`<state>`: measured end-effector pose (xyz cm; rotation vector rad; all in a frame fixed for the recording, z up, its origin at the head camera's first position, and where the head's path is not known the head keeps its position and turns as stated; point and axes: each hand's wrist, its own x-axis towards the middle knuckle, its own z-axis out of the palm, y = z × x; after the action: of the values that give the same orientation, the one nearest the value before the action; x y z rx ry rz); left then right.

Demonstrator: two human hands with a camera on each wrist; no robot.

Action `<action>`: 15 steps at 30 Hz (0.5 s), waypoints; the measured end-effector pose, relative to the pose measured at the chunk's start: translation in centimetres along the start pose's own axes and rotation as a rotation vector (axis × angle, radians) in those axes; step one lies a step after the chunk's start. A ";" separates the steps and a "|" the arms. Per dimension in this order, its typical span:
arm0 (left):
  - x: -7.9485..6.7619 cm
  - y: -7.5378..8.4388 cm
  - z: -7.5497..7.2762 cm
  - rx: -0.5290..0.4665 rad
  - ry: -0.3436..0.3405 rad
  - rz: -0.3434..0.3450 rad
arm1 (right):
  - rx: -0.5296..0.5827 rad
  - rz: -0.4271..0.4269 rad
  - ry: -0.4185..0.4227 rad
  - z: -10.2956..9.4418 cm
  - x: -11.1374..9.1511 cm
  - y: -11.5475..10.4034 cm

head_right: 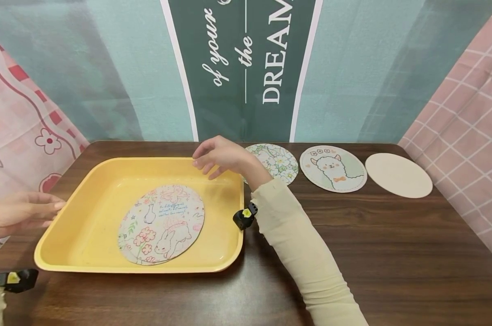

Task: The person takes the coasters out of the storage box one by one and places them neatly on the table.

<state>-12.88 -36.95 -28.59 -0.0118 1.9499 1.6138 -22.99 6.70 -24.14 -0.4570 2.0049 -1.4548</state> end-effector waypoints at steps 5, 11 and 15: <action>0.0 0.0 0.0 0.012 0.013 -0.008 | 0.016 0.008 -0.004 0.4 0.3 0.2; 0.0 0.0 0.1 0.021 0.015 -0.010 | 0.013 0.015 -0.001 0.8 0.6 0.3; 0.0 -0.1 0.1 0.010 0.009 -0.004 | 0.003 0.022 0.005 1.1 0.8 0.3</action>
<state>-12.82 -36.91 -28.65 -0.0197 1.9637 1.6043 -22.83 5.49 -24.85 -0.4287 2.0051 -1.4472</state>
